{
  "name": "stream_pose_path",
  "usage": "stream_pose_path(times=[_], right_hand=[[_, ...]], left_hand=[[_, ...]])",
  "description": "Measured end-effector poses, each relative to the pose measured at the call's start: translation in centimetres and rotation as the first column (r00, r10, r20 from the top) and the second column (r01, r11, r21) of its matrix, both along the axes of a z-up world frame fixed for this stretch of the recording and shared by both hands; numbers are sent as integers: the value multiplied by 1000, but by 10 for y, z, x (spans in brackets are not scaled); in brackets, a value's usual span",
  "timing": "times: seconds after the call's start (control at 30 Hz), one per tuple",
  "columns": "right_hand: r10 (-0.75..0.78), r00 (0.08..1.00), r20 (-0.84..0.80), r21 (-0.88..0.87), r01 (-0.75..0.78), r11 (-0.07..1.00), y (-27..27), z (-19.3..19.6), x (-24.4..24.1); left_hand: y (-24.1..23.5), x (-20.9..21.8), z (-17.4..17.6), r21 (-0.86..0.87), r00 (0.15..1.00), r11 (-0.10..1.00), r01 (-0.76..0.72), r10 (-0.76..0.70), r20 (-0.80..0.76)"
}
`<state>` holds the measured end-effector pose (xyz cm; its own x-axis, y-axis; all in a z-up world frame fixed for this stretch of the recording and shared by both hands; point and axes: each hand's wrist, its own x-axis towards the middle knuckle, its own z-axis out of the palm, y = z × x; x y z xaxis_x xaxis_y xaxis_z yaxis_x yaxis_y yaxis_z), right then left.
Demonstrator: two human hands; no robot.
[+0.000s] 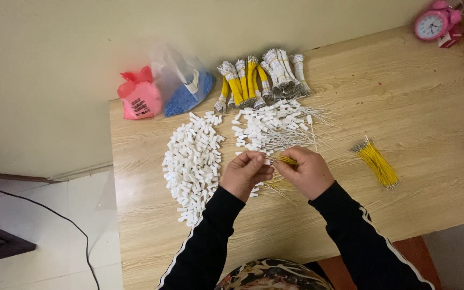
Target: Assembling small white plastic components onto thin metal wires on a wooden table
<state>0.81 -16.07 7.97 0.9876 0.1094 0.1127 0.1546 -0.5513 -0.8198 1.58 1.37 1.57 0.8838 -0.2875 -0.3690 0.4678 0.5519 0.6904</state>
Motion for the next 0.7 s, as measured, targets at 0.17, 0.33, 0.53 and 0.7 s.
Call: stream_pose_path(times=[0.17, 0.33, 0.53, 0.7], right_hand=[[-25, 999, -20, 42, 26, 999, 5, -4, -1], [-50, 985, -165, 115, 70, 991, 1, -11, -4], [-45, 983, -180, 60, 57, 997, 3, -13, -3], [-28, 992, -120, -71, 20, 997, 3, -20, -5]], left_hand=[[0, 1, -1, 10, 1000, 1000, -5, 6, -18], [-2, 0, -17, -29, 998, 999, -15, 13, -58], [-6, -3, -14, -17, 998, 1000, -23, 22, -56], [-9, -4, -24, -2, 997, 999, -48, 48, -66]])
